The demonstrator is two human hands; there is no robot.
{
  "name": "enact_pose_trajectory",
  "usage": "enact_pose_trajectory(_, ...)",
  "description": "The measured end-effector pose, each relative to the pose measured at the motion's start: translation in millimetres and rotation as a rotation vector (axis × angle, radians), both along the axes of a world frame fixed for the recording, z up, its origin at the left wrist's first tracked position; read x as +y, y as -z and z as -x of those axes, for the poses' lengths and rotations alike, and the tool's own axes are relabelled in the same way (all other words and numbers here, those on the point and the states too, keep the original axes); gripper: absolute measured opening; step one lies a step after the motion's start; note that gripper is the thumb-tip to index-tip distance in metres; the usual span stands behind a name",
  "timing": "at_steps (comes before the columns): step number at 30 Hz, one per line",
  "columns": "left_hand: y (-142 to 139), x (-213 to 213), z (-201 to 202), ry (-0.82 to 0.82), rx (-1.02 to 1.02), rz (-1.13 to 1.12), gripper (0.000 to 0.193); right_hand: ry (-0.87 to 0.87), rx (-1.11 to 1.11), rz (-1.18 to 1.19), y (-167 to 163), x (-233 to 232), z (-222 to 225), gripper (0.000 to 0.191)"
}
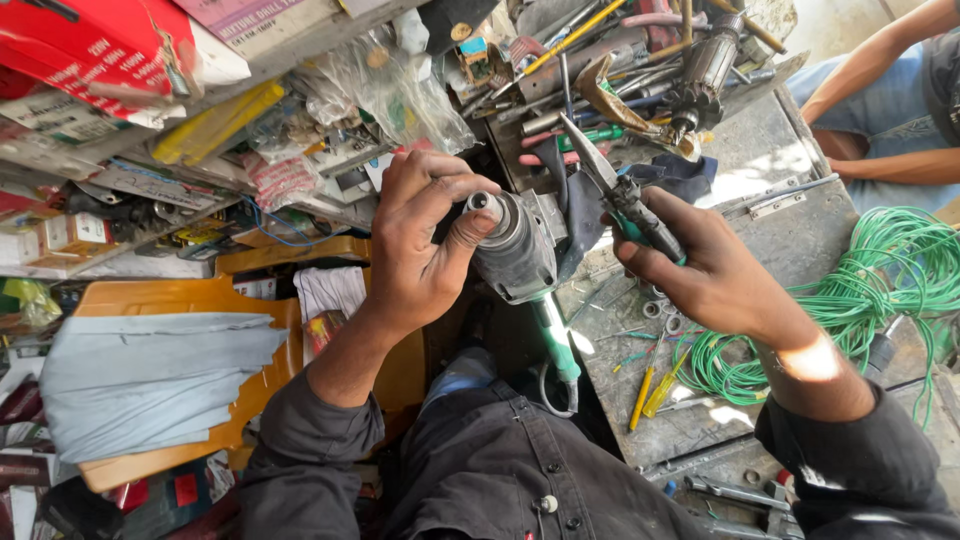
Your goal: The person holds a power drill and works on its chuck, using a screwdriver to turn and loosen components inside the chuck, then picks up pliers and a wrench to grip and adjust parts of the drill. They repeatedly reposition the drill on the cluttered workbench while manipulating its parts by hand.
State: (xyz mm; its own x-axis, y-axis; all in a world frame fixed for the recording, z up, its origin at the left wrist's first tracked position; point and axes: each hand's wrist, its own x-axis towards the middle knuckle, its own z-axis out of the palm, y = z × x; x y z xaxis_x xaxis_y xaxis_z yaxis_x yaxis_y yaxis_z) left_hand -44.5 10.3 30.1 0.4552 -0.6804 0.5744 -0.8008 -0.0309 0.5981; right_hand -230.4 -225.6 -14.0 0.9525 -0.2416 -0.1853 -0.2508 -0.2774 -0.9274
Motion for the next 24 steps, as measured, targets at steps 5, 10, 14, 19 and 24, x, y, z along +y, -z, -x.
enact_pose_trajectory(5,15.9,11.9,-4.8,0.025,0.132,0.076,0.037,-0.048,-0.178,-0.397,-1.4,4.7,4.6,0.051)
enact_pose_trajectory(10,59.7,5.5,2.5,0.207,0.389,0.183,0.091,0.126,-0.572,-0.882,-24.5,26.0,2.2,0.06)
enact_pose_trajectory(14,92.1,-5.1,12.3,0.259,0.551,0.122,0.108,0.396,-0.636,-1.047,-20.1,51.0,-9.5,0.045)
enact_pose_trajectory(19,100.6,-4.0,12.4,0.237,0.544,0.097,0.101,0.028,-0.185,-1.202,-4.2,54.0,-6.7,0.063)
enact_pose_trajectory(24,95.2,-5.3,10.3,0.229,0.498,0.1,0.1,-0.16,0.175,-1.226,-7.6,51.4,-10.1,0.066)
